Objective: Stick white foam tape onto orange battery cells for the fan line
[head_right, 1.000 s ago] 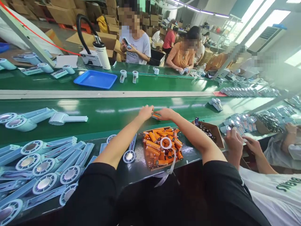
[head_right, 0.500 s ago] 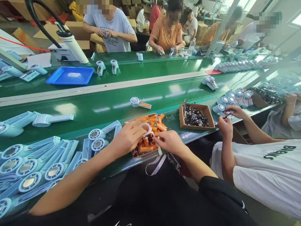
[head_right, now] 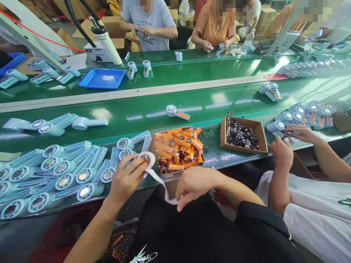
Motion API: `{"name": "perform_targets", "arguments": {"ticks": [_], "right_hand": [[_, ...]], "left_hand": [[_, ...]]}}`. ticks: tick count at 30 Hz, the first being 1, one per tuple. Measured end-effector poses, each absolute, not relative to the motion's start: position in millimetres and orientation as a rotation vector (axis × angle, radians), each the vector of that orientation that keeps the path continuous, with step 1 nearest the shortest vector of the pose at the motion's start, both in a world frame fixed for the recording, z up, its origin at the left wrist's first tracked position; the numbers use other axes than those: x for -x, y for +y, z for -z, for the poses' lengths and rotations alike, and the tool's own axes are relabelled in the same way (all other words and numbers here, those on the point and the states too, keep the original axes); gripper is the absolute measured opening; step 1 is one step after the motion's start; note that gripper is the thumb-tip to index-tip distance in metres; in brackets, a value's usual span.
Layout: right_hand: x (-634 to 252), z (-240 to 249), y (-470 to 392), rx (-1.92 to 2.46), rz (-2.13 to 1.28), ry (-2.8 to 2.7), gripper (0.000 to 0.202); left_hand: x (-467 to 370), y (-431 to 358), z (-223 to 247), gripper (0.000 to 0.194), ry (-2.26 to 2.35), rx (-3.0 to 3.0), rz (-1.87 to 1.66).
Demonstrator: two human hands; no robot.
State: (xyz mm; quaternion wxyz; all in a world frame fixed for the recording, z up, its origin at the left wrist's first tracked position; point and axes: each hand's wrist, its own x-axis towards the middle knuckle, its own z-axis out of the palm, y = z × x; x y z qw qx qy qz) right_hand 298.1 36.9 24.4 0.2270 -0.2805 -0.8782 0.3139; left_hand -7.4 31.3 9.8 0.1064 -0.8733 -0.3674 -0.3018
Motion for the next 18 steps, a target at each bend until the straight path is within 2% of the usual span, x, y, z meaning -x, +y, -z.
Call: {"name": "perform_targets", "arguments": {"ticks": [4,8,10,13,18], "right_hand": [[-276,-27,68,1.025,-0.688,-2.378,0.037],[-242,-29,93,1.388,-0.293,-2.491,0.05],[-232,-31,99,1.441,-0.217,-2.566,0.049],[-238,-34,105,1.416,-0.409,-2.527,0.045],[-273,-36,108,1.176,-0.983,-1.857,0.049]], "left_hand": [[13,21,8,0.041,-1.181,2.45,1.185],[4,20,16,0.044,-1.193,2.516,1.225],[1,22,14,0.042,-1.163,2.567,1.205],[2,23,10,0.038,-1.124,2.605,1.174],[4,23,8,0.035,-1.112,2.651,1.169]]}}
